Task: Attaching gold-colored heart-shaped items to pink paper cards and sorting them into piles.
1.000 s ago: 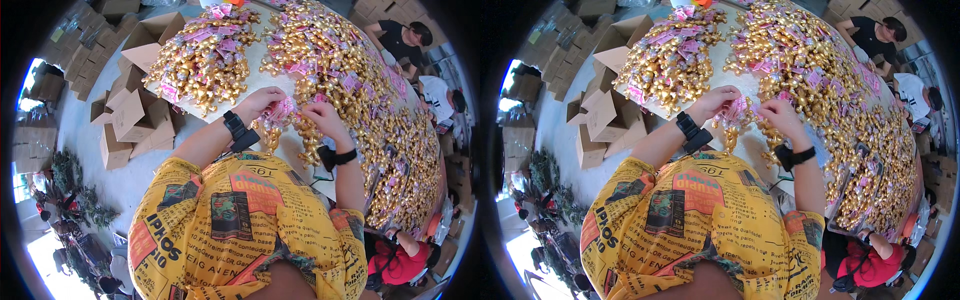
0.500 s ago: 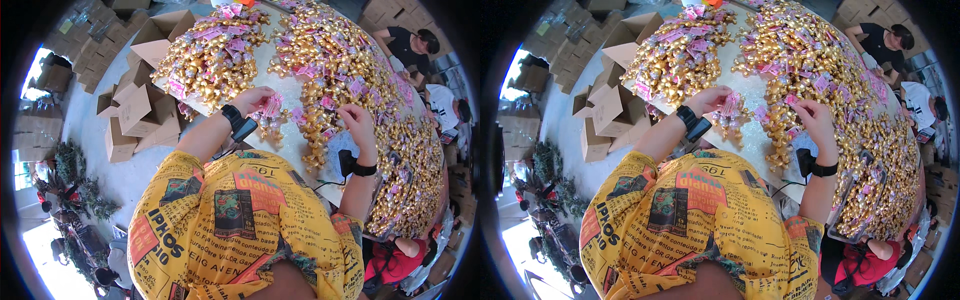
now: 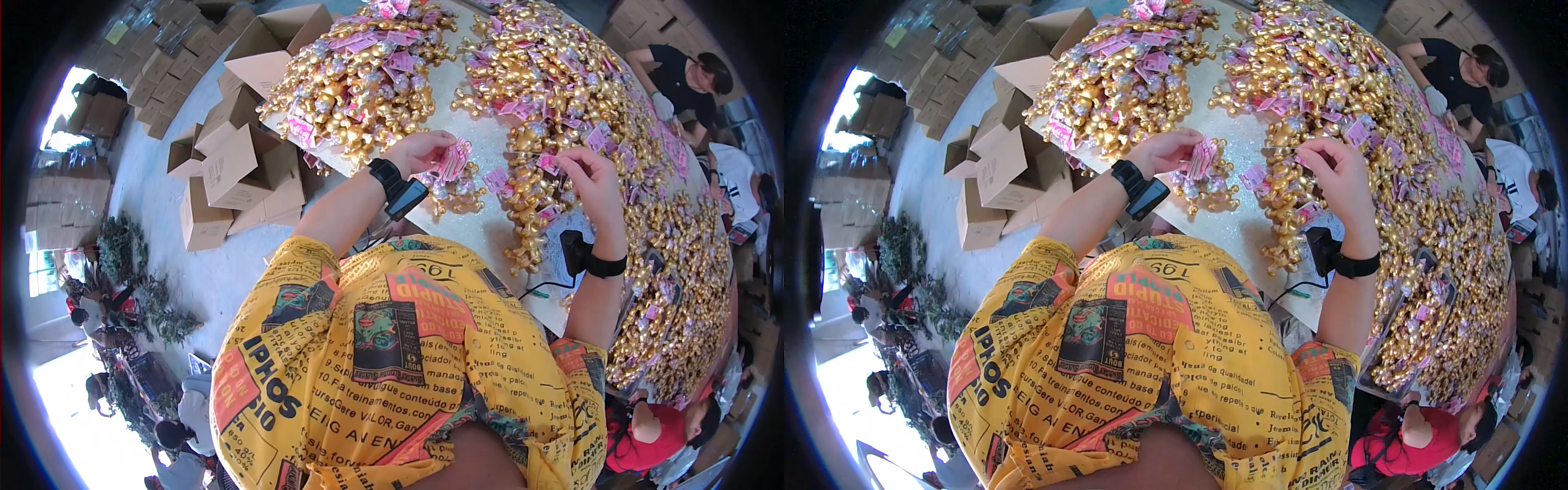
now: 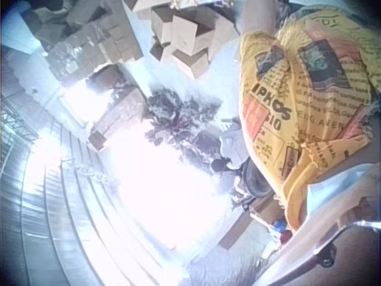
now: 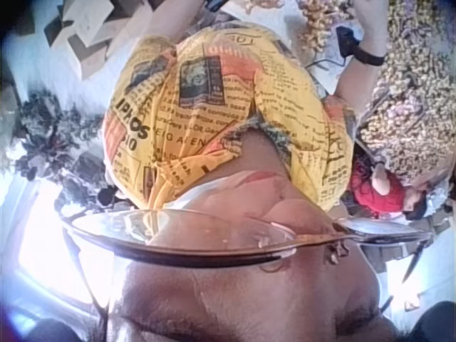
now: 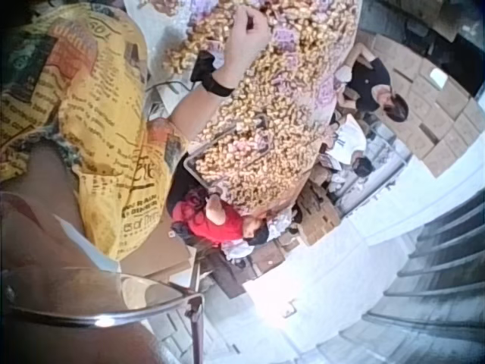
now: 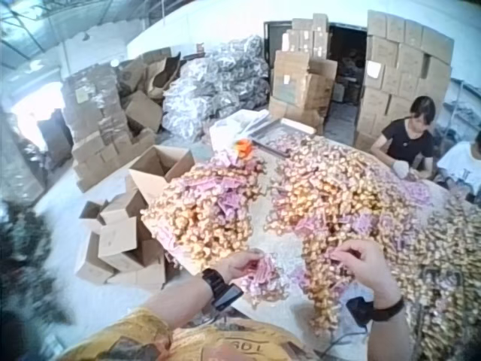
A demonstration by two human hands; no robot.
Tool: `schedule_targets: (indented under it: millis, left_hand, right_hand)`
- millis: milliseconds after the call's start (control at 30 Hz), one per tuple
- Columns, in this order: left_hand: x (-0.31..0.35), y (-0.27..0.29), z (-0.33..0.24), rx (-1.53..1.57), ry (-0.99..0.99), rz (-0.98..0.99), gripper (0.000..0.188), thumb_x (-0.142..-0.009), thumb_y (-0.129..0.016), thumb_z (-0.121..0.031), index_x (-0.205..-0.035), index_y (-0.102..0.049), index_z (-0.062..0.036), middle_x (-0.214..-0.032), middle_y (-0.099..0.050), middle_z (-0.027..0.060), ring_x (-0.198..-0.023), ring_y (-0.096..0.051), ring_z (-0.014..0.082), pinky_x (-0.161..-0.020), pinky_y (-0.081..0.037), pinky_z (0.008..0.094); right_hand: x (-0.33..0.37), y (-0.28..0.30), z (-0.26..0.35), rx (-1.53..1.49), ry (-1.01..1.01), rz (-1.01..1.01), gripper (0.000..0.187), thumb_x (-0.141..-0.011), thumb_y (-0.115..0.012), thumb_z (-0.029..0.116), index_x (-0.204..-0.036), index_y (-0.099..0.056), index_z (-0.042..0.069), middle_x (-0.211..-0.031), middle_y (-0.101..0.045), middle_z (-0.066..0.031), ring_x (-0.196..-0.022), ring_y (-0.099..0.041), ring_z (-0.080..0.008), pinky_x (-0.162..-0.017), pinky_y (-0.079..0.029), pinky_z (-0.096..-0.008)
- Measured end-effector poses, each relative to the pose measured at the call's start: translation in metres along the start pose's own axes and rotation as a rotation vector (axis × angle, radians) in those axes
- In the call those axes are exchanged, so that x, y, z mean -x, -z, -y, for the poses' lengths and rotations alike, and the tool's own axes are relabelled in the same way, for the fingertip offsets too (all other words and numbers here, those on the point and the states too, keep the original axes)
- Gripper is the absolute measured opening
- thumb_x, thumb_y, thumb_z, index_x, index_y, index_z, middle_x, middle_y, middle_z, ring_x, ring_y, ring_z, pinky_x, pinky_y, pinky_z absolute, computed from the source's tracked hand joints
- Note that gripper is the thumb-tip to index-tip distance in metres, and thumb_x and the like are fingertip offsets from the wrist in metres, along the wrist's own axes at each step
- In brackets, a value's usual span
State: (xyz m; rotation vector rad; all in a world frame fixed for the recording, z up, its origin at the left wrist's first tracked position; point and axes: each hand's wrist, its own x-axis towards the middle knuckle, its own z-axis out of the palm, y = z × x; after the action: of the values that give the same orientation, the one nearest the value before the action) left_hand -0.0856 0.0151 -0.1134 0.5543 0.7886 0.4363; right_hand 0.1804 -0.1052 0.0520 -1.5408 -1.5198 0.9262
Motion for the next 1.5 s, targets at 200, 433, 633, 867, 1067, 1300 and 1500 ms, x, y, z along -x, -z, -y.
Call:
schedule_targets:
  millis: [200, 433, 633, 867, 1067, 1300, 1500]
  left_hand:
    - [0.005, -0.01, -0.006, -0.556, -0.213, -0.107, 0.01, -0.089, -0.053, -0.015, -0.092, -0.052, -0.0057, -0.085, -0.06, 0.004, -0.081, -0.057, 0.0153, -0.078, -0.046, 0.0284]
    - [0.039, -0.084, -0.002, -0.701, -0.673, -0.108, 0.008, -0.089, -0.05, -0.011, -0.087, -0.047, -0.0033, -0.068, -0.057, 0.0055, -0.061, -0.055, 0.0103, -0.052, -0.045, 0.0236]
    - [0.012, -0.058, 0.013, -0.576, -0.7, -0.247, 0.008, -0.089, -0.048, -0.01, -0.086, -0.045, -0.0043, -0.058, -0.041, -0.0025, -0.049, -0.037, 0.005, -0.043, -0.029, 0.0211]
    - [0.028, -0.075, 0.007, -0.578, -0.619, -0.225, 0.008, -0.089, -0.048, -0.011, -0.086, -0.044, -0.0044, -0.058, -0.044, -0.002, -0.05, -0.038, 0.0049, -0.044, -0.029, 0.0211]
    - [0.037, -0.102, -0.004, -0.592, -0.643, -0.145, 0.01, -0.087, -0.051, -0.013, -0.087, -0.046, -0.0039, -0.059, -0.047, -0.0009, -0.052, -0.041, 0.0059, -0.046, -0.032, 0.0212]
    - [0.026, -0.093, -0.002, -0.662, -0.68, -0.175, 0.009, -0.087, -0.051, -0.013, -0.087, -0.048, -0.0044, -0.059, -0.047, -0.0007, -0.055, -0.042, 0.0061, -0.047, -0.034, 0.0228]
    - [0.029, -0.099, -0.003, -0.739, -0.633, -0.109, 0.008, -0.087, -0.049, -0.012, -0.089, -0.047, -0.0041, -0.059, -0.046, -0.0008, -0.054, -0.04, 0.0064, -0.048, -0.033, 0.0231]
  right_hand:
    - [-0.009, -0.004, -0.012, 0.106, 0.167, 0.029, 0.014, -0.081, -0.062, 0.014, -0.085, -0.064, 0.001, -0.067, -0.059, -0.0008, -0.058, -0.05, -0.008, -0.054, -0.04, -0.0232]
    - [-0.024, -0.09, -0.013, 0.486, 0.459, 0.016, 0.011, -0.078, -0.059, 0.016, -0.079, -0.063, 0.005, -0.075, -0.061, -0.0113, -0.069, -0.059, -0.0283, -0.06, -0.045, -0.036]
    - [-0.028, -0.06, -0.032, 0.286, 0.381, -0.087, 0.009, -0.077, -0.062, 0.011, -0.08, -0.063, 0.002, -0.074, -0.061, -0.0104, -0.066, -0.059, -0.0232, -0.06, -0.046, -0.0313]
    - [-0.017, -0.031, -0.018, 0.19, 0.286, -0.022, 0.009, -0.078, -0.061, 0.007, -0.082, -0.062, -0.001, -0.073, -0.06, -0.0076, -0.064, -0.056, -0.0154, -0.058, -0.044, -0.0273]
    - [-0.017, -0.066, -0.005, 0.316, 0.406, 0.032, 0.007, -0.078, -0.061, 0.009, -0.081, -0.061, 0.002, -0.076, -0.058, -0.0096, -0.065, -0.056, -0.0251, -0.059, -0.044, -0.0309]
    - [-0.024, -0.05, -0.017, 0.372, 0.468, -0.118, 0.006, -0.077, -0.062, 0.007, -0.082, -0.061, 0.003, -0.074, -0.057, -0.0089, -0.063, -0.056, -0.024, -0.057, -0.044, -0.0312]
    - [-0.032, -0.061, -0.022, 0.269, 0.467, -0.143, 0.007, -0.077, -0.064, 0.007, -0.082, -0.064, 0.002, -0.074, -0.057, -0.0076, -0.062, -0.055, -0.02, -0.055, -0.043, -0.0288]
